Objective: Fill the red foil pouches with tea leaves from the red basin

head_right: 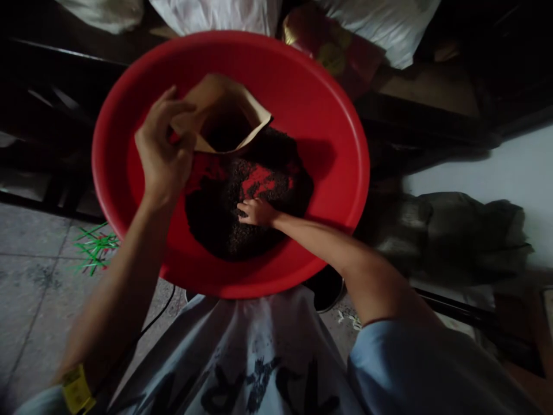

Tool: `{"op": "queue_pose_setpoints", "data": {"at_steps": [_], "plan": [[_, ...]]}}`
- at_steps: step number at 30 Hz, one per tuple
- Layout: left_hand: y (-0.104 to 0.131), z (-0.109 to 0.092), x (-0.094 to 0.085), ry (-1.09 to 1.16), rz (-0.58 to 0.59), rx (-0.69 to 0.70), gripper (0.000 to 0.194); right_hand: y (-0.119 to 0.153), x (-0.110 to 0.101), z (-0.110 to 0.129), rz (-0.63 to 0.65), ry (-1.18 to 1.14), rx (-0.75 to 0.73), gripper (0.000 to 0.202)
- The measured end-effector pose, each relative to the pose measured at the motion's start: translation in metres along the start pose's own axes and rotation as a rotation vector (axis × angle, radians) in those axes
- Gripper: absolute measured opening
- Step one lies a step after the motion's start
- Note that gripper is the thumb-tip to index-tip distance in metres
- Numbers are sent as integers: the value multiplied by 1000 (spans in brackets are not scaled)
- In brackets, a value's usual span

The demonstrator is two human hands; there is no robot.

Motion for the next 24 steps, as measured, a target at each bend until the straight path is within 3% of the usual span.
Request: {"op": "queue_pose_setpoints", "data": {"at_steps": [3,7,9,11,13,16,19,22,24], "plan": [[22,4,6,26,-88,-83,37,27,-29,13,-86,-90,-50,28],[37,-4,16,32,-2,-52,43,92,-107,38,-542,-387,-140,26],[41,-9,20,15,30,-12,53,110,-147,45,-705,-419,-128,25],[42,-12,23,4,44,24,60,106,-178,46,-775,-369,-85,24],[40,-14,25,30,32,62,64,84,-199,44,-771,-286,-77,27],[30,-15,27,93,-12,93,73,54,-215,38,-722,-181,-138,28],[17,-12,30,110,-48,65,74,60,-221,16,-775,-125,-98,29],[12,-7,31,148,-87,65,72,85,-210,-41,-872,-79,169,43],[13,-5,29,153,-103,59,71,86,-185,-91,-831,-37,368,48]]}}
Point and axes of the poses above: each hand's wrist, its own y-axis away from the middle knuckle, its own x-axis out of the palm, z = x × y, the point moved 4 cm from there along -y, towards the middle knuckle, and after that the axes turned 11 degrees about z, right-handed, at the moved point
